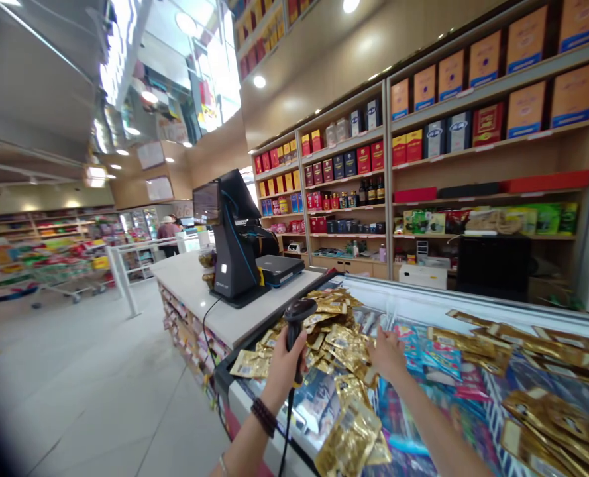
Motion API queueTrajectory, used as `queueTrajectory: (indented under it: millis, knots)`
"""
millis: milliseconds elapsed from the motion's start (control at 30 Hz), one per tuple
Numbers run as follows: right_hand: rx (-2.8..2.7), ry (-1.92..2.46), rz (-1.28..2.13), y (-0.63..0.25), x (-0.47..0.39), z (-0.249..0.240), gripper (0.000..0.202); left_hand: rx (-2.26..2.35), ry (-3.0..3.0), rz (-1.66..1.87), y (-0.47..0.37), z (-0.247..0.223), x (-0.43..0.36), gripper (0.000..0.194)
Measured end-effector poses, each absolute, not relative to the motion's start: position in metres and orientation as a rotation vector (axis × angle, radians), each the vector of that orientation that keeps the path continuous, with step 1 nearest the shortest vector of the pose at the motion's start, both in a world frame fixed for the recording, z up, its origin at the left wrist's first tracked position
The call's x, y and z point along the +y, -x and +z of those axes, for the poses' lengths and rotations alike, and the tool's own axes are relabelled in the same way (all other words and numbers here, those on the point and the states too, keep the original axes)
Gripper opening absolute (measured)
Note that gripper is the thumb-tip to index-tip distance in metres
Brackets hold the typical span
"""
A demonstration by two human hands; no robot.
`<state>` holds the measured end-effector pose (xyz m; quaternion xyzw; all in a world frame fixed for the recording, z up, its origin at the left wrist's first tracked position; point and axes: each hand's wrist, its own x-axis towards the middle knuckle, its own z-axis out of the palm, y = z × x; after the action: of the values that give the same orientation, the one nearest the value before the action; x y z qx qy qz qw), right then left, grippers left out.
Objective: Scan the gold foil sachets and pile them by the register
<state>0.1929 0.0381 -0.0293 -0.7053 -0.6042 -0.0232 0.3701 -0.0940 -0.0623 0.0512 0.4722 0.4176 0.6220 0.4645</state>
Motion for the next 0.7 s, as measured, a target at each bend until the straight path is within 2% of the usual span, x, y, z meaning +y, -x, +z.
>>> queueTrajectory:
  millis: [167, 367, 600, 700]
  knots:
    - [-1.419, 1.938, -0.174, -0.218, 0.017, -0.027, 0.058, 1.057, -1.198, 1.543, 0.098, 0.053, -0.06, 0.091]
    - [-1.332, 2.02, -0.343, -0.346, -0.044, -0.005, 0.052, 0.943, -1.264, 1.565, 0.082, 0.079, -0.063, 0.084]
    - [-1.275, 2.317, -0.35, -0.462, -0.164, -0.018, 0.062, 0.693, -1.287, 1.367, -0.003, 0.111, -0.086, 0.079]
    - [-1.278, 2.381, -0.334, -0.469, -0.194, -0.028, 0.055, 0.623, -1.296, 1.282, -0.052, 0.105, -0.107, 0.078]
